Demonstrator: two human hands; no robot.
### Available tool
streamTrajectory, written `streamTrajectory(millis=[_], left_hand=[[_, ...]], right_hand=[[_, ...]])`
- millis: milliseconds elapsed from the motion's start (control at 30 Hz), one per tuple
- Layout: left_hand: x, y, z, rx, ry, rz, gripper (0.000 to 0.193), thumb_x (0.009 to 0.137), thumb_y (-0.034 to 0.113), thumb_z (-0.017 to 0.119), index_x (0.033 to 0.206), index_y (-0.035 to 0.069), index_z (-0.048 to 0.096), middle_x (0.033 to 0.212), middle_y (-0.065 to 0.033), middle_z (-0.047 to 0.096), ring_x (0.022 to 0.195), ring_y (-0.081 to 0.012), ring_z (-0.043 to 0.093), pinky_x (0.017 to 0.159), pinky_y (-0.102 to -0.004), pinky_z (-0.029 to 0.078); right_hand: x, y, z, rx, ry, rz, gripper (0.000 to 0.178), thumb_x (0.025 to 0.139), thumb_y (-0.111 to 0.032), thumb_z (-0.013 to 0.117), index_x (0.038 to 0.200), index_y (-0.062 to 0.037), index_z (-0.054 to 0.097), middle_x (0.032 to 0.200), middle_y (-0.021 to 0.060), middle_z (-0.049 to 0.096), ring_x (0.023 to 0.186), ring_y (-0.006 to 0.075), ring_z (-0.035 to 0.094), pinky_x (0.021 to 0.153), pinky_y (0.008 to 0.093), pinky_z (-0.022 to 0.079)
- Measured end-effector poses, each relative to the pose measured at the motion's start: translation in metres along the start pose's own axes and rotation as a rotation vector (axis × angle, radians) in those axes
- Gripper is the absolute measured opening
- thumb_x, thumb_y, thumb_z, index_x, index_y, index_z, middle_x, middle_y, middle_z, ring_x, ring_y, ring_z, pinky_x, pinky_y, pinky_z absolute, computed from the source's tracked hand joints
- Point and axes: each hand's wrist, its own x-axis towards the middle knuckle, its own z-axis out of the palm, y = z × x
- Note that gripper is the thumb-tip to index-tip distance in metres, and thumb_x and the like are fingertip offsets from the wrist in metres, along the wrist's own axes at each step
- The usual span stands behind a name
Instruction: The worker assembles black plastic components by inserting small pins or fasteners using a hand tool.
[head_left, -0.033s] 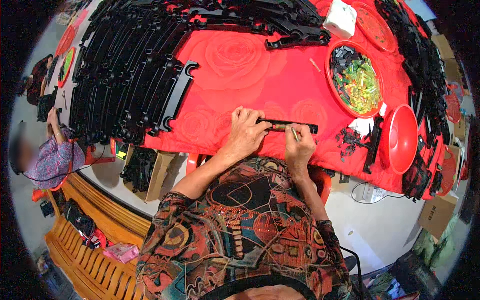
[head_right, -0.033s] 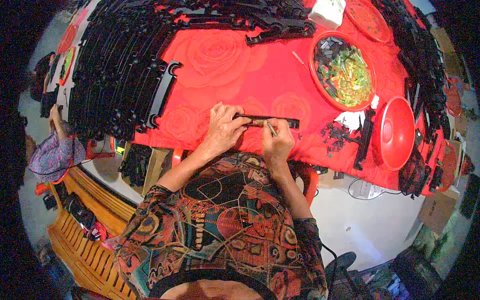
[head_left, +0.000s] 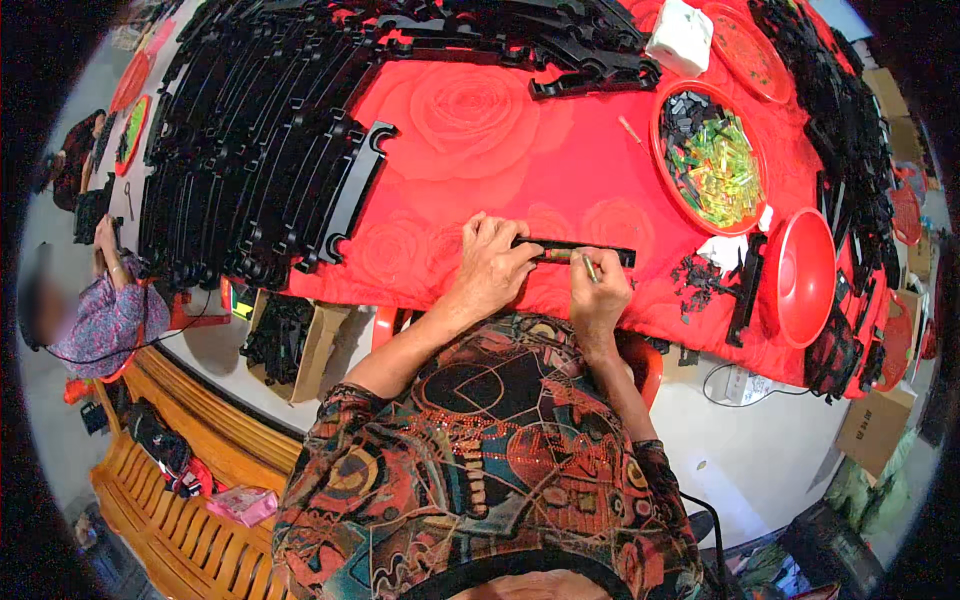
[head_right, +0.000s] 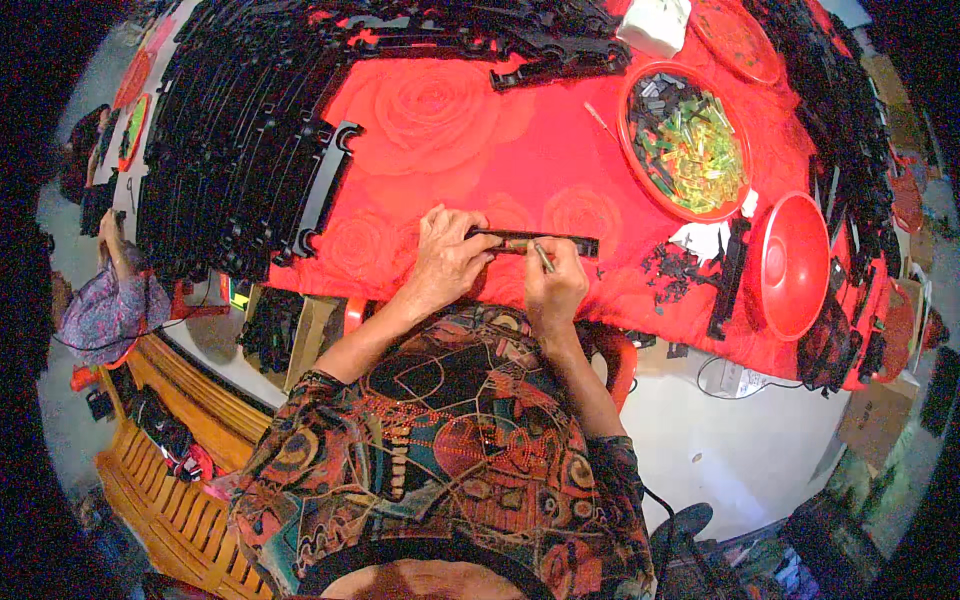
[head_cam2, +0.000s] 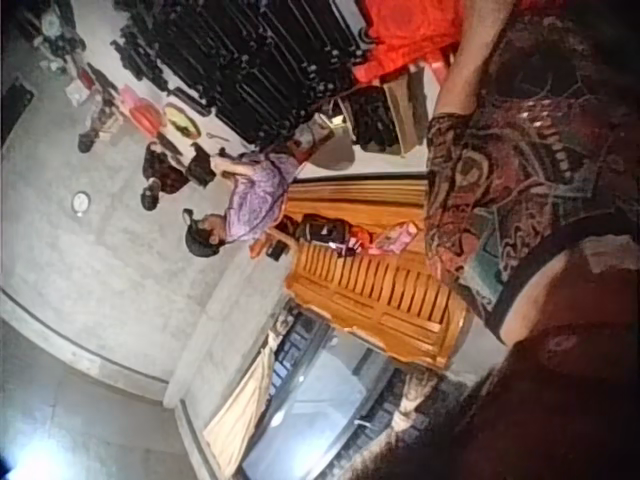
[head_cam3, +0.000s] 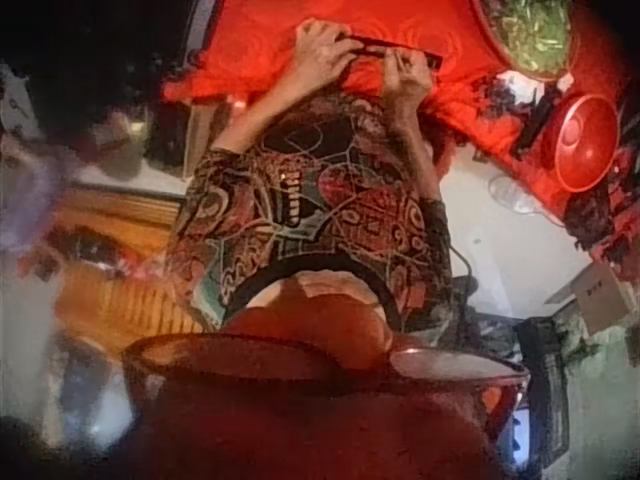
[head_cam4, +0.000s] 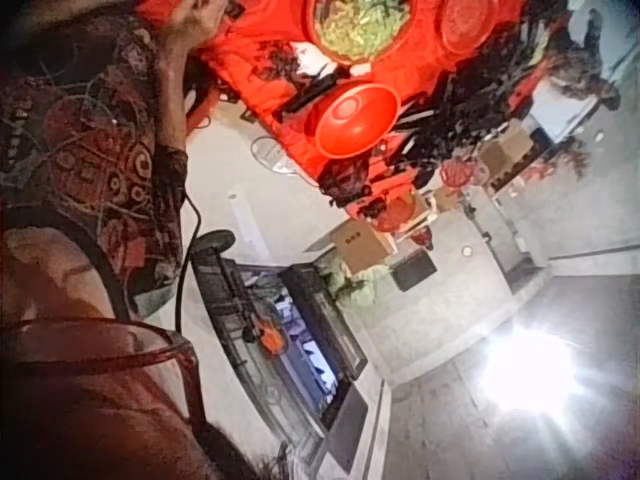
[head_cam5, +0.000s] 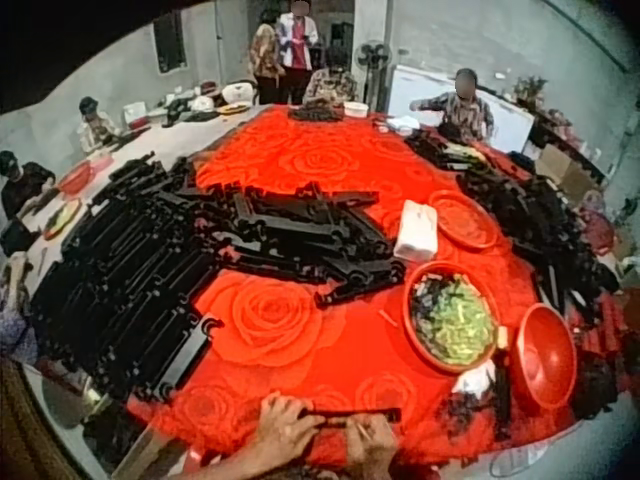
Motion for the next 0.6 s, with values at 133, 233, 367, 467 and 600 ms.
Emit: streamTrajectory(millis=[133, 233, 367, 467, 600], left_hand=[[0.0003, 0.0003, 0.0011, 0.029, 0.017, 0.006, 0.022, 0.066, 0.011, 0.07, 0.088, 0.011, 0.065, 0.096, -0.0036, 0.053, 0.094, -0.0232, 0.049, 0.089, -0.0439, 0.031], [0.0005, 0.0009, 0.0009, 0.036, 0.024, 0.011, 0.022, 0.067, 0.012, 0.07, 0.088, 0.011, 0.065, 0.096, -0.0039, 0.053, 0.095, -0.0234, 0.049, 0.09, -0.0448, 0.031], [0.0001, 0.0019, 0.0011, 0.033, 0.021, 0.004, 0.022, 0.067, 0.012, 0.07, 0.088, 0.011, 0.065, 0.096, -0.0038, 0.053, 0.095, -0.0234, 0.049, 0.09, -0.0447, 0.031], [0.001, 0.0025, 0.0006, 0.016, 0.025, 0.009, 0.018, 0.069, 0.012, 0.066, 0.087, 0.01, 0.065, 0.095, -0.0039, 0.052, 0.093, -0.0228, 0.048, 0.088, -0.0455, 0.03], [0.0006, 0.0014, 0.0015, 0.022, 0.03, 0.018, 0.019, 0.069, 0.013, 0.066, 0.087, 0.01, 0.064, 0.095, -0.0038, 0.052, 0.093, -0.0229, 0.048, 0.088, -0.046, 0.031]], right_hand=[[0.0006, -0.0012, -0.0011, 0.057, -0.039, 0.086, 0.009, 0.078, -0.007, 0.063, 0.079, -0.0003, 0.058, 0.075, 0.0118, 0.059, 0.063, 0.023, 0.058, 0.057, 0.0321, 0.045], [0.0017, -0.0029, -0.0007, 0.104, -0.038, 0.133, 0.008, 0.078, -0.007, 0.063, 0.079, 0.0001, 0.059, 0.076, 0.0112, 0.06, 0.064, 0.0213, 0.058, 0.058, 0.0313, 0.045], [0.0008, 0.0006, 0.0023, 0.139, 0.001, 0.106, 0.006, 0.081, -0.004, 0.061, 0.077, -0.0013, 0.058, 0.064, -0.0013, 0.053, 0.057, 0.0048, 0.043, 0.05, 0.0219, 0.035], [0.0026, 0.0013, -0.0005, 0.084, -0.046, 0.092, 0.007, 0.078, -0.006, 0.062, 0.079, 0.0002, 0.059, 0.075, 0.0112, 0.06, 0.063, 0.0193, 0.058, 0.057, 0.03, 0.044], [0.0015, -0.0042, 0.0014, 0.141, -0.059, 0.153, 0.006, 0.078, -0.004, 0.062, 0.079, 0.0004, 0.058, 0.074, 0.0104, 0.059, 0.062, 0.0162, 0.056, 0.055, 0.0288, 0.044]])
